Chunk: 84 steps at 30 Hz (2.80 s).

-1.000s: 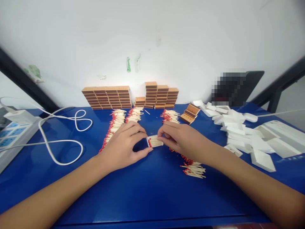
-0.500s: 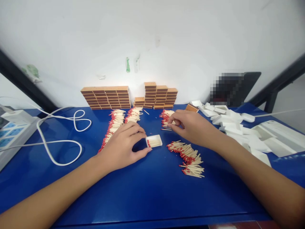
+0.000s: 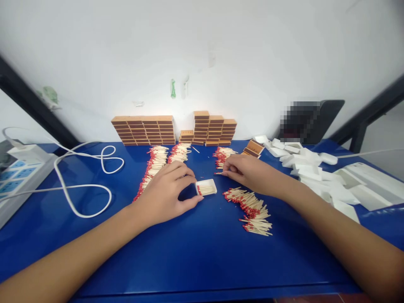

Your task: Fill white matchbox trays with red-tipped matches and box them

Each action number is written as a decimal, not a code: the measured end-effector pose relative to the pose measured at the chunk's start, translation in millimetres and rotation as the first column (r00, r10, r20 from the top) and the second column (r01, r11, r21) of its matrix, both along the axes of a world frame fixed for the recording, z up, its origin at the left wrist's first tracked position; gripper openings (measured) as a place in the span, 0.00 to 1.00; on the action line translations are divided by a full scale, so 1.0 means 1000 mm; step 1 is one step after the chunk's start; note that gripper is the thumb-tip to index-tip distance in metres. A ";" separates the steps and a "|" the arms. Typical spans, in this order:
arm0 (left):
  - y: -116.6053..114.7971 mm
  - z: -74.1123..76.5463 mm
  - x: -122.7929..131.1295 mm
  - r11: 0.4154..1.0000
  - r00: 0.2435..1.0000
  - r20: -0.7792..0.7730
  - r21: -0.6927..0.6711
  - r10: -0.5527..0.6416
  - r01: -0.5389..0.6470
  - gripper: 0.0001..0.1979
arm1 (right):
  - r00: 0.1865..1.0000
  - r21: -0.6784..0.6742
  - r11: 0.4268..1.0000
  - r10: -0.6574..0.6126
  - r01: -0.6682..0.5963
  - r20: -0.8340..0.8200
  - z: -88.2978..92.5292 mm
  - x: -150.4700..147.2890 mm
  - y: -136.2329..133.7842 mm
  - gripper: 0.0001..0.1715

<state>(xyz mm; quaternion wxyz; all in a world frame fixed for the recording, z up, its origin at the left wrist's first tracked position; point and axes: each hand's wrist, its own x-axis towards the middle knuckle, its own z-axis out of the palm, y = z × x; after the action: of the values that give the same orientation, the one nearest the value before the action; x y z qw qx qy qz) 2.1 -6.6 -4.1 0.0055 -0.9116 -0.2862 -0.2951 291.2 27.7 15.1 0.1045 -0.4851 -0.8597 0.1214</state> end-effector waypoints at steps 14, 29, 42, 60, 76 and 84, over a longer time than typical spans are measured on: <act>-0.004 0.002 0.002 1.000 1.000 -0.006 0.002 -0.010 0.010 0.11 | 0.980 0.052 0.981 0.189 -0.186 -0.062 0.001 -0.027 -0.035 0.07; -0.002 0.000 0.002 1.000 1.000 -0.009 0.006 -0.001 0.001 0.12 | 0.997 0.042 0.998 0.041 -0.044 0.070 0.012 -0.033 -0.053 0.17; -0.001 0.001 0.001 1.000 1.000 -0.021 -0.018 0.011 -0.011 0.11 | 0.980 0.093 0.980 0.167 -0.177 0.110 0.008 -0.030 -0.047 0.10; 0.004 0.005 0.000 0.996 0.998 0.001 0.055 0.070 -0.070 0.10 | 0.971 -0.096 0.972 0.222 -0.213 0.092 0.015 -0.027 -0.045 0.13; -0.002 0.002 0.001 1.000 1.000 -0.008 -0.021 -0.005 0.004 0.11 | 0.977 0.096 0.973 0.213 -0.211 -0.004 0.001 -0.027 -0.038 0.07; -0.002 0.003 0.002 1.000 1.000 -0.008 -0.027 -0.001 0.001 0.10 | 0.971 0.145 0.968 0.219 -0.204 -0.098 0.005 -0.021 -0.032 0.08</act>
<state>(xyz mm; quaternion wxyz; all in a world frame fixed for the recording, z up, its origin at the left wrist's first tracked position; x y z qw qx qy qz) 3.8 -8.3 -1.1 -0.0058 -0.9128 -0.2898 -0.2876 270.6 -4.3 20.5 0.1717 -0.3748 -0.9055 0.1011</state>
